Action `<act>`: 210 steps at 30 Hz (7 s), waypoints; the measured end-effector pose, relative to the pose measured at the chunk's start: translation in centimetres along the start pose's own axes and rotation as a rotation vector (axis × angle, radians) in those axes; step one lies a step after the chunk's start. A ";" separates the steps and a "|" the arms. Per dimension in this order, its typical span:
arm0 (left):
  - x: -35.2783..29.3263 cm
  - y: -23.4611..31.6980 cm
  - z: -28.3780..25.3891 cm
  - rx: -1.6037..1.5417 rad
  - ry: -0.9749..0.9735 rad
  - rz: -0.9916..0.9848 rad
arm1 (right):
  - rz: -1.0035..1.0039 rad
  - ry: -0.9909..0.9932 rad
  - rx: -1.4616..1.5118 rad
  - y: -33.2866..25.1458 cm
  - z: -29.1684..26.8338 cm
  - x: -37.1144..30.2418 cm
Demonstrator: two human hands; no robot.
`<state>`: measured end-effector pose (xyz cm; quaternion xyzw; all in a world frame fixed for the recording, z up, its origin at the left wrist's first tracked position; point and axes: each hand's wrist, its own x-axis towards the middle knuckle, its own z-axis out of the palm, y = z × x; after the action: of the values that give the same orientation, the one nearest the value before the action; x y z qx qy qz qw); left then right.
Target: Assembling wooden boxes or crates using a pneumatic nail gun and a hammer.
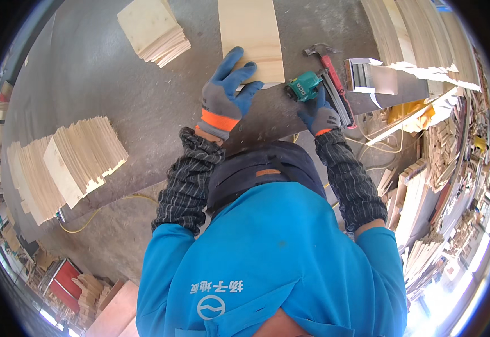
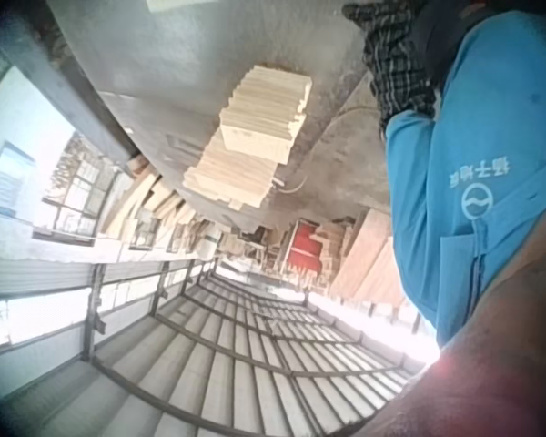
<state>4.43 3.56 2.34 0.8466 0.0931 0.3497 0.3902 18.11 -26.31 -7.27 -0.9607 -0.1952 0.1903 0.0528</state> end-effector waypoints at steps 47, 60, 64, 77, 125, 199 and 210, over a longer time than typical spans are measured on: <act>0.1 -0.1 -0.2 -0.078 0.069 0.003 | 0.101 -0.366 1.072 -14.8 -23.6 -12.3; 0.1 -0.1 -0.1 -0.097 0.041 0.007 | 0.113 -0.328 1.075 -15.0 -23.2 -12.4; 0.0 0.0 0.0 -0.093 0.034 -0.016 | 0.085 -0.323 1.001 -15.0 -23.0 -12.4; -1.1 2.6 3.1 -0.142 0.133 -0.145 | 0.012 -0.098 0.971 -10.3 -24.5 -15.4; -4.1 2.1 1.4 -0.134 0.111 -0.162 | -0.006 -0.471 0.879 -15.7 -23.3 -12.4; -3.6 2.7 1.1 -0.114 -0.015 -0.314 | -0.048 -0.094 0.798 -3.6 -17.9 -7.6; 1.1 2.9 1.7 -0.641 0.288 -0.767 | -0.050 0.053 -0.088 0.7 -4.2 -1.1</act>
<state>6.08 1.05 4.26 0.5330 0.3375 0.3054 0.7133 19.04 -27.45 -3.17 -0.9616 -0.2257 0.1548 0.0205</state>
